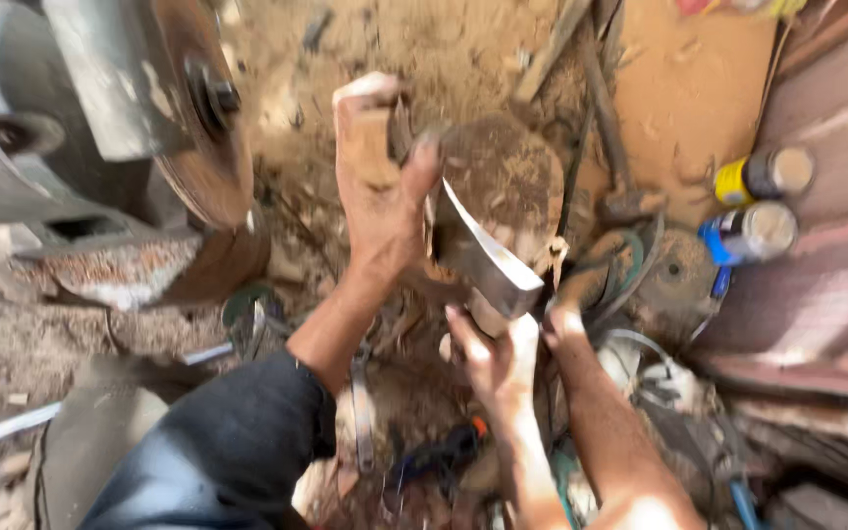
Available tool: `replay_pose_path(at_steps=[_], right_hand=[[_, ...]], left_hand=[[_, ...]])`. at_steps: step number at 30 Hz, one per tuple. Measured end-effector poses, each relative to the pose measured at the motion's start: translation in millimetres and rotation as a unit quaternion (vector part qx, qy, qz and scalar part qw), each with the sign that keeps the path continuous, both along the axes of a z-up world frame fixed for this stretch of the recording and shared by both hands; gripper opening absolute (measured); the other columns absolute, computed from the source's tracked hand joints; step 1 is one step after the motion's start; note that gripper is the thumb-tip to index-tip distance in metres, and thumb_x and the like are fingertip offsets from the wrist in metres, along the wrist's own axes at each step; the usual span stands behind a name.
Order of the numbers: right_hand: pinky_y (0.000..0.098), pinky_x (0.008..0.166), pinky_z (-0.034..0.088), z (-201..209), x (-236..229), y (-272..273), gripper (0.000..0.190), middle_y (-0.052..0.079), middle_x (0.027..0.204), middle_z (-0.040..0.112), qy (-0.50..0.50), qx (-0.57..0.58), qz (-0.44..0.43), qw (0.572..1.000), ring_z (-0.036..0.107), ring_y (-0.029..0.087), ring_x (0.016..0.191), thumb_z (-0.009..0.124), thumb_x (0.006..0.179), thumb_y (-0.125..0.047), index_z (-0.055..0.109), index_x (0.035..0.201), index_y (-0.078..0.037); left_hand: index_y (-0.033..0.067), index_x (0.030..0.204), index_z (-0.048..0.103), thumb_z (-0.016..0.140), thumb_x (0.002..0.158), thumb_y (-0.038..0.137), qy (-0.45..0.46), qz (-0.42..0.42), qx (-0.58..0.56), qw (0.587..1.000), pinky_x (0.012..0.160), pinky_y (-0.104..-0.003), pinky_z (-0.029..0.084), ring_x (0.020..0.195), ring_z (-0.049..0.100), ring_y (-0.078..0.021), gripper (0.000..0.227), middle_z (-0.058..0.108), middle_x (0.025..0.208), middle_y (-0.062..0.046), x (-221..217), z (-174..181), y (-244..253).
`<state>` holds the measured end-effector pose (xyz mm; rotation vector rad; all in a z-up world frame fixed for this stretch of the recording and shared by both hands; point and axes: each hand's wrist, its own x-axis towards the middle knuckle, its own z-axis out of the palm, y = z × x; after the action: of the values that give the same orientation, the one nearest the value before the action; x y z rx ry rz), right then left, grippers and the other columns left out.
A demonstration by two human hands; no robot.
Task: The person uses a curved blade to shave and shape a small piece of wood on a wooden block. They then move to a bench grinder and smooth the edges and surfaces of the wood piece by pressing it against the spinning wheel.
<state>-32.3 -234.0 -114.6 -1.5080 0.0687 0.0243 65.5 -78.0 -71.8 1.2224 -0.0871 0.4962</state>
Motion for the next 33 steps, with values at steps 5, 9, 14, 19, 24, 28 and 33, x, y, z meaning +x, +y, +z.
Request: replay_pose_path(at_steps=[5,9,14,19,24,28,33], right_hand=[[0.0236,0.049,0.047,54.8,-6.4,-19.3,0.005,0.003,0.065,0.065,0.035,-0.105,-0.094,0.989,0.061,0.01,0.055,0.073,0.084,-0.005,0.072,0.086,-0.001],[0.0233,0.045,0.045,56.8,-39.1,-11.0,0.008,0.009,0.074,0.064,-0.166,-0.001,-0.134,0.977,0.061,0.012,0.054,0.066,0.095,0.0,0.068,0.087,-0.001],[0.0307,0.06,0.055,23.1,-9.8,16.0,0.022,0.012,0.082,0.07,-0.16,-0.292,-0.015,0.943,0.07,0.018,0.069,0.07,0.084,0.005,0.063,0.105,0.007],[0.0364,0.075,0.052,39.2,-14.4,-18.4,0.025,0.015,0.101,0.074,-0.278,-0.51,-0.017,0.814,0.067,0.027,0.086,0.071,0.088,-0.005,0.068,0.113,-0.004],[0.037,0.065,0.045,52.5,-33.5,-0.1,0.011,0.011,0.076,0.067,-0.069,-0.154,-0.139,0.976,0.059,0.023,0.066,0.071,0.101,-0.014,0.066,0.106,-0.005],[0.0323,0.072,0.051,33.5,-26.6,10.5,0.012,0.007,0.089,0.07,-0.225,-0.309,-0.014,0.924,0.066,0.017,0.076,0.068,0.098,-0.01,0.067,0.108,-0.003],[0.0257,0.046,0.045,60.3,-35.3,6.0,0.02,0.007,0.071,0.064,0.026,-0.078,-0.108,0.991,0.058,0.013,0.054,0.072,0.094,-0.006,0.061,0.11,0.001]], left_hand=[[0.008,0.128,0.048,0.064,0.096,0.064,-0.008,0.136,0.147,0.98,0.101,-0.049,0.054,0.108,0.051,-0.0219,0.067,0.045,0.12,-0.01,19.0,-4.9,4.7],[0.0069,0.136,0.044,0.058,0.102,0.069,-0.033,0.168,0.216,0.961,0.11,-0.048,0.048,0.129,0.049,-0.0229,0.072,0.043,0.131,-0.011,14.9,-27.7,-1.5],[0.0083,0.129,0.047,0.054,0.099,0.073,-0.037,0.168,0.2,0.965,0.099,-0.044,0.051,0.116,0.05,-0.0206,0.071,0.043,0.125,-0.011,5.9,-1.2,-18.5],[0.0048,0.132,0.042,0.058,0.095,0.072,0.017,0.079,0.131,0.988,0.091,-0.043,0.057,0.115,0.05,-0.0234,0.078,0.04,0.125,-0.015,-3.0,6.4,-18.4],[0.0096,0.135,0.042,0.052,0.099,0.064,-0.022,0.161,0.233,0.959,0.094,-0.036,0.051,0.113,0.05,-0.0174,0.066,0.041,0.119,-0.009,18.0,-3.5,-11.6],[0.004,0.136,0.036,0.059,0.094,0.067,-0.019,0.094,0.115,0.989,0.091,-0.041,0.054,0.11,0.05,-0.0228,0.079,0.039,0.123,-0.012,-8.3,-17.3,-19.6],[0.0019,0.133,0.046,0.061,0.102,0.057,-0.073,0.169,0.214,0.959,0.105,-0.036,0.04,0.118,0.045,-0.021,0.065,0.04,0.127,-0.01,-0.4,-11.1,-14.3]])
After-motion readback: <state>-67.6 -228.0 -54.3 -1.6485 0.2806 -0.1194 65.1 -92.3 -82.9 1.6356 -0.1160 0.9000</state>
